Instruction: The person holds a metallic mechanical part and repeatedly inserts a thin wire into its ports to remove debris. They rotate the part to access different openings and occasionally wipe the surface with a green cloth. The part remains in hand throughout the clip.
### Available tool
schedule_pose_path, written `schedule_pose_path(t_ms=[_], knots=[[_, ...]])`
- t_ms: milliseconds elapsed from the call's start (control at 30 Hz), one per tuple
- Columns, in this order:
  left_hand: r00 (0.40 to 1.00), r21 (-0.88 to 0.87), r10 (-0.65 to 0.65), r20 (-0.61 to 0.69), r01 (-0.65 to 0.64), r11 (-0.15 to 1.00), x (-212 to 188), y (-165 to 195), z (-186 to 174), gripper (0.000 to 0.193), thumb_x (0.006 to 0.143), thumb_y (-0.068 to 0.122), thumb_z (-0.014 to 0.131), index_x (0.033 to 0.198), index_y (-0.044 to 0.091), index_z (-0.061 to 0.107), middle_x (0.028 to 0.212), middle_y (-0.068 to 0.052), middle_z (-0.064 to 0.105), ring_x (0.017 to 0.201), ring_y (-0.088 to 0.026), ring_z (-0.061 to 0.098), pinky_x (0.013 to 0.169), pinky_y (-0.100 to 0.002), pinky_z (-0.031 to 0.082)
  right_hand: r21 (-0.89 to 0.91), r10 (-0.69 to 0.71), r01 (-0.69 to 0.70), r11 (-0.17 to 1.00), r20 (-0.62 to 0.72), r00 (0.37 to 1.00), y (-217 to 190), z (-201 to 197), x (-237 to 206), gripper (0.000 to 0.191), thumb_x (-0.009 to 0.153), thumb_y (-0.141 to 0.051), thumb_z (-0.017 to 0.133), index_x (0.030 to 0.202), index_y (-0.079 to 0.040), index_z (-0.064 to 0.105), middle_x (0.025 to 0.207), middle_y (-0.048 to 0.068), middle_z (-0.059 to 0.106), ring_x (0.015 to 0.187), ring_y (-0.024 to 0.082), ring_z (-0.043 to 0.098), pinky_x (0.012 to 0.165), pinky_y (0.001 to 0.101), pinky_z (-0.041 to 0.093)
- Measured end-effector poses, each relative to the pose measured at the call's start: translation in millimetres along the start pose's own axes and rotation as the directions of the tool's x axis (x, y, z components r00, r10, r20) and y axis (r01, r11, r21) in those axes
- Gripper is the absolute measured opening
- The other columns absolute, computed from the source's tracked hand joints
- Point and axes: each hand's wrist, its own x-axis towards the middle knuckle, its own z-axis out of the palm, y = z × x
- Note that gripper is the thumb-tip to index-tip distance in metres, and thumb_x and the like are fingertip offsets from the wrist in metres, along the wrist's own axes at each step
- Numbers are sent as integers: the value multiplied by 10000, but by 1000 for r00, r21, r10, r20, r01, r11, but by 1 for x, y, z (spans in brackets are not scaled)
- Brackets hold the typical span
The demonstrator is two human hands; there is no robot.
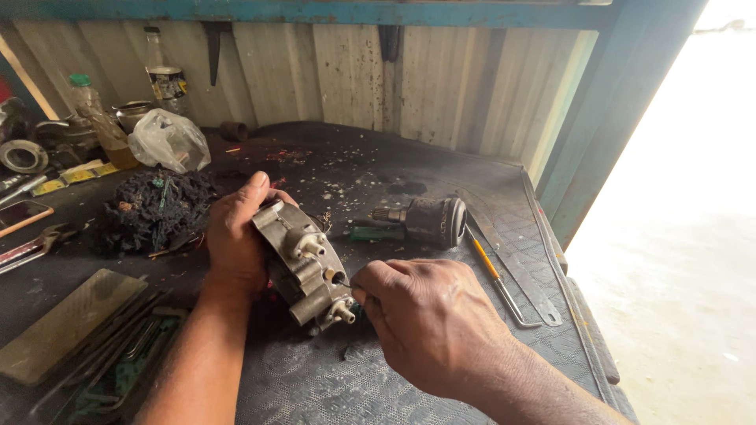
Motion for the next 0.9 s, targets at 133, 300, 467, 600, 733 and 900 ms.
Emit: schedule_pose_path(t_ms=[133,300,467,600,733,900], knots=[[1000,45,-10,0,10,999,-2,3,4,499,959,442,590,808,-24,687,707,-118,662,597,-197,618,583,-305,484,301,200,-203,932,41,979,-1,-6,5,209,960,-276,609,1017,-130,747,728,75,747,666,232,742,638,377,576],[999,65,16,-39,-13,998,-1,3,7,509,966,448,582,812,-26,686,722,-106,659,621,-193,620,592,-306,481,545,341,-379,748,175,924,8,-2,8,204,972,-238,565,1038,-136,730,707,59,770,638,232,739,608,373,581],[998,75,-2,-68,7,997,1,1,4,508,962,446,569,812,-23,694,726,-110,677,619,-197,632,601,-311,504,128,-81,124,984,-301,950,10,11,-1,102,962,-162,625,981,-88,693,793,74,729,705,273,721,646,417,556],[998,-23,-52,-26,51,998,2,0,5,507,967,440,575,802,-28,679,715,-127,673,600,-217,632,593,-338,514,-28,-183,182,983,-260,948,9,6,0,73,905,-124,622,924,-72,670,762,98,717,693,310,723,631,479,546],[1000,46,-14,-12,15,999,2,1,6,494,963,438,589,818,-25,685,725,-116,676,615,-202,636,609,-326,513,145,63,-48,988,-94,994,5,-5,4,133,946,-213,616,954,-119,711,700,112,715,678,297,730,625,448,559],[1000,85,-2,-3,2,996,2,0,7,490,957,435,592,820,-23,694,724,-106,680,616,-195,639,610,-316,508,234,292,-300,925,67,954,5,-13,10,234,979,-339,628,1096,-180,754,650,111,692,580,250,688,602,408,547]])
